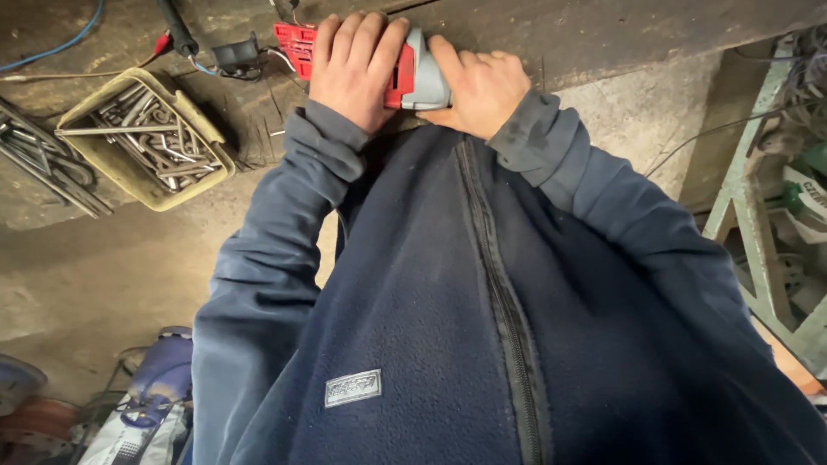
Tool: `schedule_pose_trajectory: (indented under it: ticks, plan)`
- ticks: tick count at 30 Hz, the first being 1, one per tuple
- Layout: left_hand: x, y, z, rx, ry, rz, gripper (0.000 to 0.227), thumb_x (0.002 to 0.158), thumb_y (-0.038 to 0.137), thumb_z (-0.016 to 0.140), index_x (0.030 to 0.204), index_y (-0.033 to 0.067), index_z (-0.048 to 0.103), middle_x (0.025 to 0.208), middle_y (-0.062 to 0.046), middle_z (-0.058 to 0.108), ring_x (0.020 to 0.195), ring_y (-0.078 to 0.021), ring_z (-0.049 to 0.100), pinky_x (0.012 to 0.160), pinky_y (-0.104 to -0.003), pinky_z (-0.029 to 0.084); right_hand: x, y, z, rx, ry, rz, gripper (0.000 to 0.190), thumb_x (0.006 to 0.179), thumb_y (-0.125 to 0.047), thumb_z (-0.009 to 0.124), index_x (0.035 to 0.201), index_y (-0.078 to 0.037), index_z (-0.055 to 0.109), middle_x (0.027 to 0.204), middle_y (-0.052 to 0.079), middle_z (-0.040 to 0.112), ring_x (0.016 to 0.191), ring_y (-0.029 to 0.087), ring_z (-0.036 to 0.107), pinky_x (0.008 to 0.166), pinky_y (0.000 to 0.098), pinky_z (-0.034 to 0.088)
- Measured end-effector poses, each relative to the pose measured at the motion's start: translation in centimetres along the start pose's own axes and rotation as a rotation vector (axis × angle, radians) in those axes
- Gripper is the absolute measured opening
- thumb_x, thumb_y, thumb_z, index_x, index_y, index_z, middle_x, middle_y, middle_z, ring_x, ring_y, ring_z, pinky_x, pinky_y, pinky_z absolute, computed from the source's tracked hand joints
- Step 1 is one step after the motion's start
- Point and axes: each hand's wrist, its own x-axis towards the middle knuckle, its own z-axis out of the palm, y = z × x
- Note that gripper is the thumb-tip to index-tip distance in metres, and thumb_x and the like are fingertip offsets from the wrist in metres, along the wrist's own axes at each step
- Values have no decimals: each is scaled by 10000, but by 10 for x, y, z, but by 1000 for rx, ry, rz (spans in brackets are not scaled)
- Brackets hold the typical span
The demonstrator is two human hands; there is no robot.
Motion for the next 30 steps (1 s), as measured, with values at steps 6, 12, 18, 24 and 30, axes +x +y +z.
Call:
schedule_pose_trajectory:
  ticks: [6,12,18,24,30]
  plan:
    - [-3,-3,5,19,17,22,720,814,237,798,1454,64,517,1421,-145,543,1350,-334,499,1194,-536,316,1,-6,-7,-23,4,19,927,764,-620,860,1388,-20,528,810,123,683,718,307,695,669,416,527]
    - [-1,-1,2,3,22,15,713,810,249,783,1446,61,521,1406,-144,550,1335,-338,509,1183,-539,320,0,1,-5,-2,-16,-12,920,809,-623,854,1409,-11,519,828,123,680,737,306,693,690,405,531]
    - [-2,-2,2,8,19,7,696,832,211,788,1458,79,513,1425,-127,540,1356,-322,501,1205,-536,322,-4,-5,-7,-63,18,22,915,768,-637,845,1394,-45,537,822,95,687,726,281,697,667,409,517]
    - [4,1,-7,-36,-17,0,777,757,187,805,1458,63,496,1428,-146,535,1359,-339,492,1195,-548,312,-14,9,-6,-51,31,18,913,777,-641,840,1400,-36,557,843,97,681,752,277,694,710,398,522]
    - [3,1,-4,-32,-35,-8,801,738,193,822,1457,71,491,1428,-148,533,1364,-340,484,1200,-555,297,-16,3,-8,-51,60,42,911,784,-659,837,1394,-39,564,836,94,680,752,272,694,702,388,522]
